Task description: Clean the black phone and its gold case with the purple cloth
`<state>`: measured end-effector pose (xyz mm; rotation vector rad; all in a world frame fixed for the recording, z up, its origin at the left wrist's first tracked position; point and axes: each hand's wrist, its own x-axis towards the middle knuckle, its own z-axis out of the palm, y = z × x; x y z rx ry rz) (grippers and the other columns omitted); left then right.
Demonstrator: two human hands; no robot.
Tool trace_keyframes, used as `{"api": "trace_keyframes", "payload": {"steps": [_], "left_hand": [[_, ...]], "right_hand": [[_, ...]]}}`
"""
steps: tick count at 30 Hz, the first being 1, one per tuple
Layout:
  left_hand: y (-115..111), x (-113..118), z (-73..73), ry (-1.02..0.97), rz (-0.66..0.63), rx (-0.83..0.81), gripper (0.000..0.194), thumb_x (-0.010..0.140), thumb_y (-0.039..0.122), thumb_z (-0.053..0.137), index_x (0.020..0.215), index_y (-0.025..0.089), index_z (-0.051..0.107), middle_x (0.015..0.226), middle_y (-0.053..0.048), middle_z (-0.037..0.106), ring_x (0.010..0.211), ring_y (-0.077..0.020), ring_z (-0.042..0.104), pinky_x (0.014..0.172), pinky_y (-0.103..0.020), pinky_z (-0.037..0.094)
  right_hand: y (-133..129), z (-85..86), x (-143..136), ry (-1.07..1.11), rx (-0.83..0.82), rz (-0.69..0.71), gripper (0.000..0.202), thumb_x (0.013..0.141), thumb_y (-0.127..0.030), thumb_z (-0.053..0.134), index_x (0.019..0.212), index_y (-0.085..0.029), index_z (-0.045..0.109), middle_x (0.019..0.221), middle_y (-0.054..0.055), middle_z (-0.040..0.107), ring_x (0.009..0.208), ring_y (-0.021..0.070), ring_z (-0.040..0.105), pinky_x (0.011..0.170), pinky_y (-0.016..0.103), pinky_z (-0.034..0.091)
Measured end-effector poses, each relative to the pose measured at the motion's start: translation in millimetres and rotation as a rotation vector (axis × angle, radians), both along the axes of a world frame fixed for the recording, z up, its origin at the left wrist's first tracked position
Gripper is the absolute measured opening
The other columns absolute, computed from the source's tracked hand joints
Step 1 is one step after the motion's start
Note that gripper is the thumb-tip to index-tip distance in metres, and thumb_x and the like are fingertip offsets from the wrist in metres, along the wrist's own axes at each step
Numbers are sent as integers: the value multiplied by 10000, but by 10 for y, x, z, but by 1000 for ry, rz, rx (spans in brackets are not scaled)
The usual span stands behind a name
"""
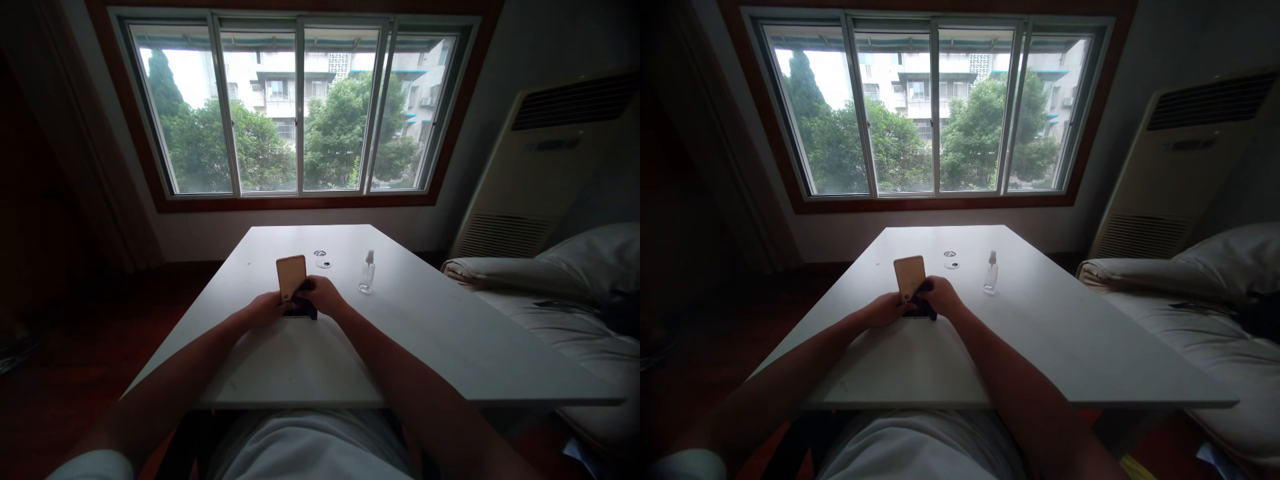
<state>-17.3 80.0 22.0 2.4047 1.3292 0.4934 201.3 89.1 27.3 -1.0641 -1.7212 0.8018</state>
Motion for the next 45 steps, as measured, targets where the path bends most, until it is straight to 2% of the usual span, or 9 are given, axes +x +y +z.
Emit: {"api": "trace_keyframes", "payload": {"steps": [5, 8, 14, 18, 23, 28, 38, 41, 45], "left_hand": [[-7, -3, 5, 38, 10, -14, 415, 955, 529, 484, 1190, 238, 665, 1170, -92, 738, 1015, -315, 689, 822, -359, 514], [-17, 3, 15, 54, 13, -13, 435, 959, 538, 467, 1204, 237, 663, 1164, -89, 739, 1002, -313, 693, 814, -353, 514], [-20, 5, 25, 23, 3, -40, 449, 948, 542, 485, 1225, 238, 664, 1181, -91, 733, 1032, -308, 686, 848, -348, 516], [-31, 0, 39, 5, 8, -43, 425, 940, 540, 498, 1180, 235, 669, 1172, -87, 736, 1016, -303, 688, 853, -359, 520], [-58, 1, 69, -4, -9, -52, 426, 941, 555, 496, 1154, 225, 663, 1123, -93, 743, 977, -296, 692, 815, -352, 521], [-78, 19, 92, -10, -6, -44, 447, 961, 577, 454, 1115, 222, 678, 1108, -91, 745, 956, -291, 691, 804, -351, 511], [-123, 22, 144, -50, -11, -102, 546, 976, 635, 381, 1104, 205, 691, 987, -87, 745, 841, -260, 676, 685, -315, 473], [-116, 9, 139, -68, -1, -120, 541, 975, 629, 390, 1124, 210, 698, 976, -81, 749, 836, -259, 677, 688, -317, 476], [-113, -1, 129, -85, 5, -120, 523, 974, 595, 408, 1132, 196, 708, 1017, -92, 754, 872, -263, 682, 735, -324, 500]], "right_hand": [[-125, 270, -32, 348, 91, -1, 337, 744, -326, 777, 1054, -203, 727, 1000, 44, 766, 912, 226, 716, 840, 355, 577], [-173, 340, -47, 403, 141, -64, 401, 763, -353, 769, 1138, -223, 714, 1043, 43, 757, 960, 221, 705, 884, 360, 567], [-119, 179, -89, 259, 104, -47, 258, 825, -341, 677, 1050, -215, 673, 973, 35, 743, 874, 211, 692, 790, 351, 563], [-14, 22, -98, 133, 43, -44, 213, 794, -278, 652, 987, -190, 645, 947, 32, 732, 869, 203, 669, 788, 338, 546], [47, -79, -103, 148, -5, -21, 225, 769, -277, 658, 970, -178, 639, 937, 34, 732, 851, 198, 663, 786, 339, 540], [5, -15, -133, 327, 4, -16, 310, 741, -302, 723, 1018, -180, 654, 983, 47, 744, 907, 212, 689, 825, 346, 559], [-159, 380, 4, 532, 215, -134, 405, 783, -385, 761, 1139, -219, 663, 1093, 67, 733, 995, 227, 702, 909, 380, 585], [-123, 366, 34, 550, 219, -142, 393, 787, -373, 759, 1139, -227, 664, 1102, 58, 726, 991, 209, 701, 920, 373, 585], [-17, 215, 8, 572, 135, -107, 419, 775, -367, 755, 1145, -212, 633, 1081, 62, 730, 1000, 214, 706, 914, 375, 590]]}}
